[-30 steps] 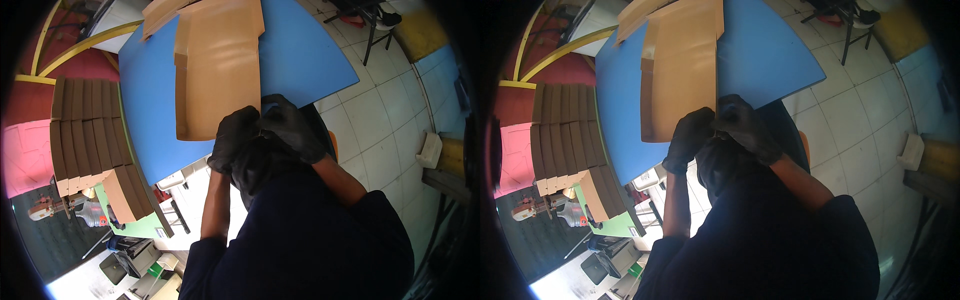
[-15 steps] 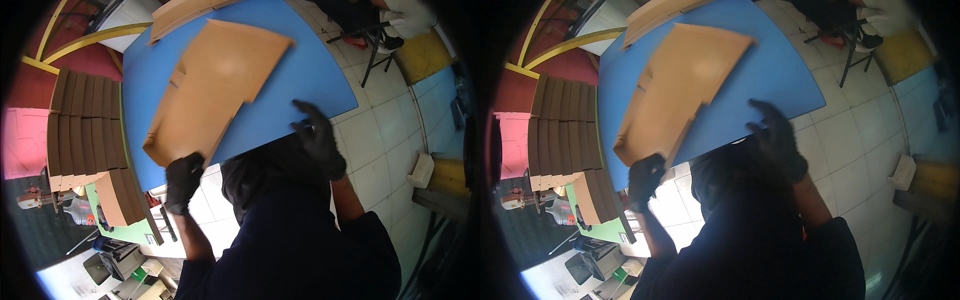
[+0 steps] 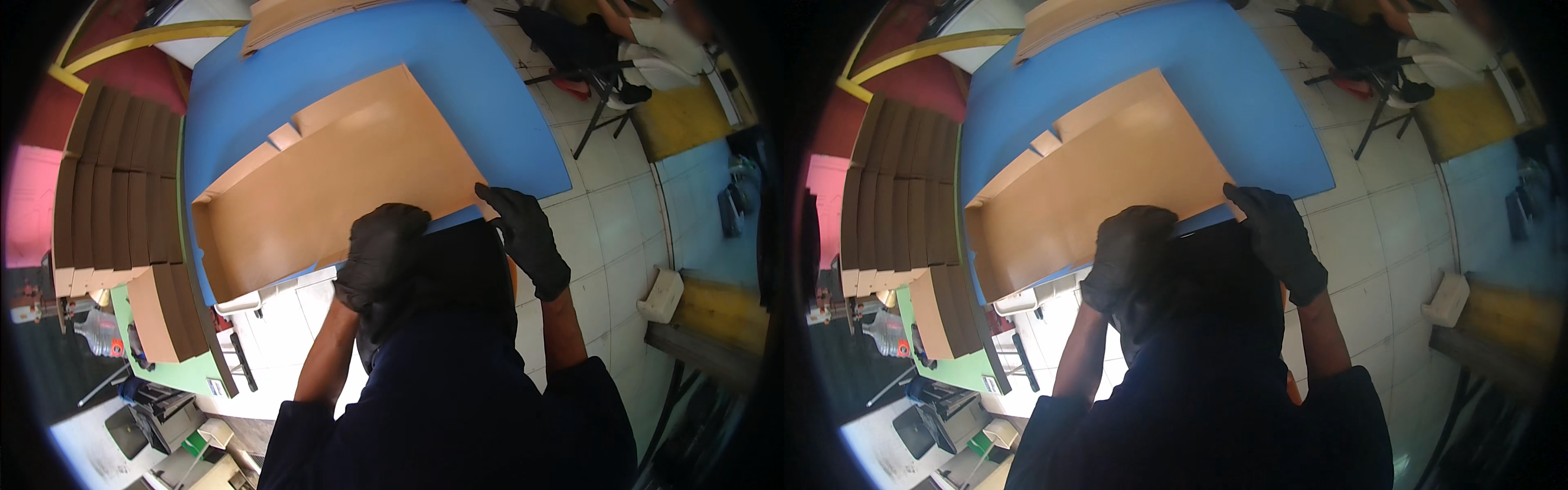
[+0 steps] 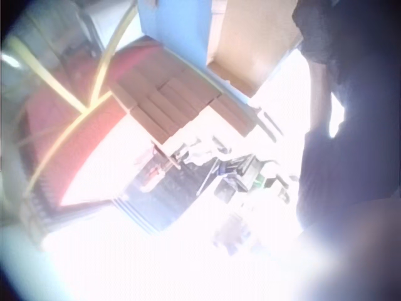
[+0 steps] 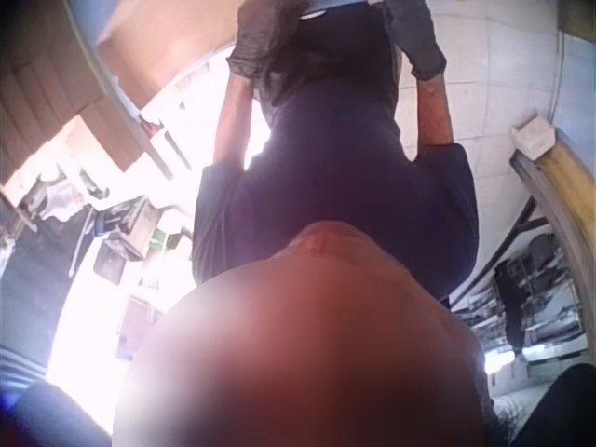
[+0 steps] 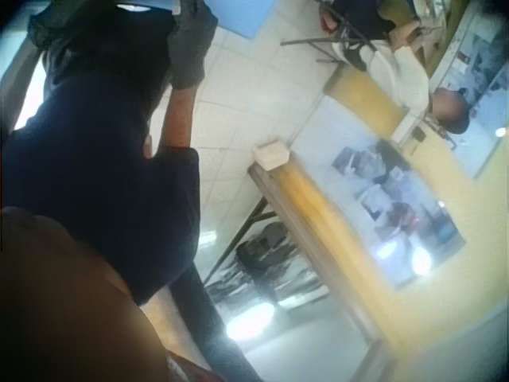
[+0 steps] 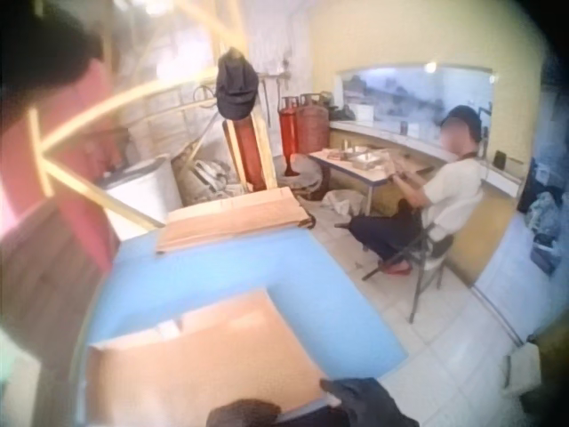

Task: The person assembles flat cardboard boxes by folding along pre-scored lines and tucking flaps to form rectangular containers. They repeatedly pick up flat sheets, fold them into shape, and place the finished boxes on a stack on the table.

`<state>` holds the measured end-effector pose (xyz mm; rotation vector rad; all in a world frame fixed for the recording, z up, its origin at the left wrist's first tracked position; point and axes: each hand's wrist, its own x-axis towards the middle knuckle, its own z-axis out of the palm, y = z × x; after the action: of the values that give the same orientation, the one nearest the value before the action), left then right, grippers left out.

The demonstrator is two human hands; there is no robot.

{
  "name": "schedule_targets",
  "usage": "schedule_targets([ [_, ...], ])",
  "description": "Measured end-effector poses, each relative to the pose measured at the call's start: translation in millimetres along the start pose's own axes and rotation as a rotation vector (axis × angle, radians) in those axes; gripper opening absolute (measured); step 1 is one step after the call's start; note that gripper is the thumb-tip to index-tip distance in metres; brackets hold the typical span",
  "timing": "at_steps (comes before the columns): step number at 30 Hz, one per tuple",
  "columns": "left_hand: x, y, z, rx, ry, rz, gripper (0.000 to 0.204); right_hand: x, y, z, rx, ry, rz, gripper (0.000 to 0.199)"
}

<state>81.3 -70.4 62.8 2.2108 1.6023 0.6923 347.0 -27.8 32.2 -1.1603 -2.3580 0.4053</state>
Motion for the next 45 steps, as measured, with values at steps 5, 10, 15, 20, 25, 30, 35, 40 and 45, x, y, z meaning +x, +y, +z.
schedule_targets([
  [5, -8.3, -15.3, -15.5, -0.28, -0.062, -0.152, 0.015, -4.3, 9.1, 3.4, -0.075, 0.074, -0.039, 0.046],
  [10, -14.4, -22.3, -19.7, -0.359, -0.098, -0.151, 0.019, 11.2, -1.8, 17.0, -0.023, 0.216, 0.07, 0.033],
  [15, -7.2, -16.3, -16.5, -0.266, -0.077, -0.073, 0.03, 18.6, -24.6, 14.1, 0.526, 0.221, 0.188, 0.034],
  [20, 22.6, 0.3, -3.6, -0.18, -0.059, 0.071, 0.036, 15.3, -43.7, 23.7, 0.722, 0.402, 0.223, 0.041],
  [25, 49.9, 9.6, 11.6, -0.295, -0.237, -0.005, 0.034, 0.8, -48.1, 29.3, 0.531, 0.373, 0.474, 0.056],
  [30, 81.4, 12.7, 25.3, -0.216, -0.024, 0.494, 0.03, 3.0, -50.8, 39.6, 0.705, 0.439, 0.676, 0.058],
  [35, 118.4, 20.5, 24.0, -0.293, -0.579, -0.082, 0.041, 6.6, -50.7, 50.7, 0.995, 0.619, 0.703, 0.049],
  [40, 131.6, 25.8, 28.5, -0.24, -0.64, -0.014, 0.038, -1.1, -58.6, 50.5, 1.341, 0.723, 0.768, 0.049],
  [45, 138.2, 12.1, 31.9, -0.292, -0.565, 0.197, 0.028, -2.8, -65.8, 50.9, 1.398, 0.727, 0.874, 0.046],
])
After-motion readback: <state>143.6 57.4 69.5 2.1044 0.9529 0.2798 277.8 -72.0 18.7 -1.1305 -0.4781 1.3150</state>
